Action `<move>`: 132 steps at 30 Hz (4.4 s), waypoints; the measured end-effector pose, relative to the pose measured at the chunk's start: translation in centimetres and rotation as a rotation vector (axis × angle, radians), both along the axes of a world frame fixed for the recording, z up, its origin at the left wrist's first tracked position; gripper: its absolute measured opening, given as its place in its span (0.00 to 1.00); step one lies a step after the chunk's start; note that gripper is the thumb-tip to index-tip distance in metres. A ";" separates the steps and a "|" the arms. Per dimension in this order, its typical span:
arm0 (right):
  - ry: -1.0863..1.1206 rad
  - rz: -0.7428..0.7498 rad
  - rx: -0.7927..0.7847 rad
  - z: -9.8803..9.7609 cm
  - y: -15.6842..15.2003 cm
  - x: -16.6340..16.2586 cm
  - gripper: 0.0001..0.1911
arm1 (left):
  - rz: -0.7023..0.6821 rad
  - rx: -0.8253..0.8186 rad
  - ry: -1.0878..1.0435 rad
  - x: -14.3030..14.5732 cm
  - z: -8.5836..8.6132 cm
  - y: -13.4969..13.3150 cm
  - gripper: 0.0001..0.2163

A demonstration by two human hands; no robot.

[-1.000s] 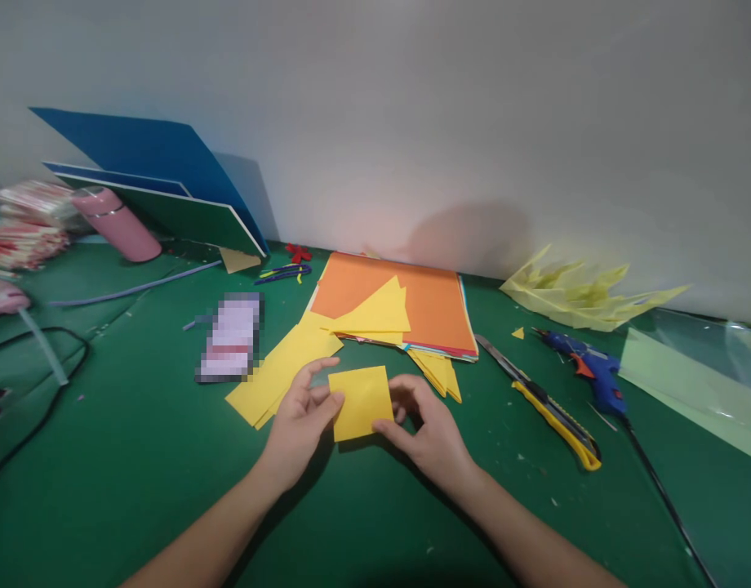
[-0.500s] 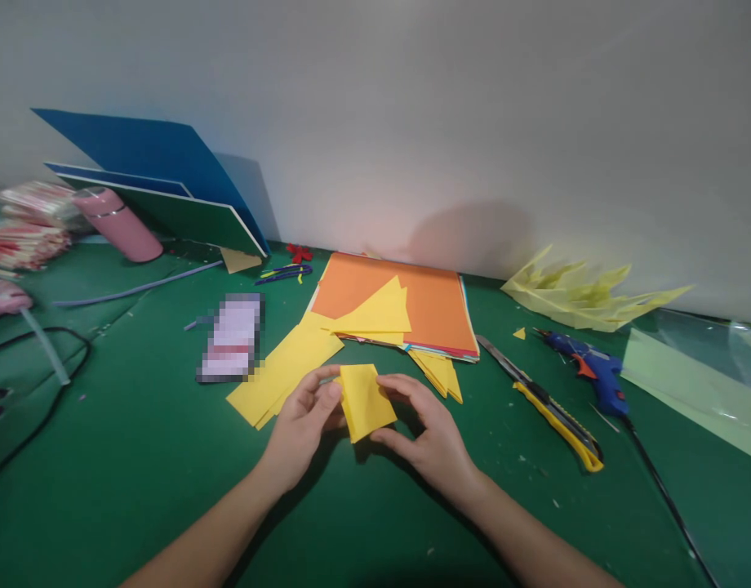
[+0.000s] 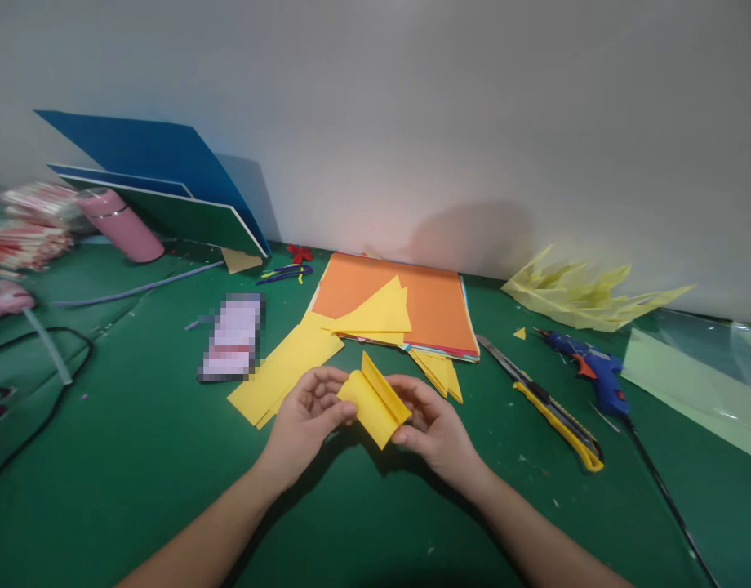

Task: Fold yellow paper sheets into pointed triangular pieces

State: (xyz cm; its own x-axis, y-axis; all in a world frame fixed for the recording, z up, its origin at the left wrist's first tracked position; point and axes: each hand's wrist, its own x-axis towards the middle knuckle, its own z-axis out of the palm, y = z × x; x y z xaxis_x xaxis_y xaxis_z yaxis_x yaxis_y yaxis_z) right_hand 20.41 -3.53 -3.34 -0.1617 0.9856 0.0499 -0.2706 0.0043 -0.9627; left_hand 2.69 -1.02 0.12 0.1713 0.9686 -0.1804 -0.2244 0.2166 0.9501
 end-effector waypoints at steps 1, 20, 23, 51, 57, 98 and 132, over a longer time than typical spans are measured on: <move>0.026 0.004 -0.029 0.1 0.0 0.0 0.31 | -0.007 -0.004 -0.001 0.0 0.1 0.0 0.17; 0.134 -0.300 -0.304 0.3 0.6 0.4 0.22 | -0.101 0.271 0.281 -0.5 -0.2 -1.1 0.20; 0.093 -0.320 -0.276 0.3 0.5 0.3 0.23 | -0.019 0.424 0.296 -0.5 -0.3 -1.1 0.17; -0.334 -0.114 -0.015 0.6 0.2 0.8 0.27 | -0.277 0.473 0.410 -2.3 0.0 0.6 0.15; -0.545 -0.314 0.115 0.3 0.6 0.4 0.09 | -0.296 0.591 0.753 -2.8 -0.4 1.6 0.07; -0.909 -0.037 0.886 0.4 -0.2 1.0 0.10 | -0.560 0.787 1.214 -1.8 -1.1 0.2 0.30; -0.997 0.161 0.895 0.6 -0.2 1.2 0.15 | -0.617 0.823 1.221 -1.8 -1.2 0.1 0.30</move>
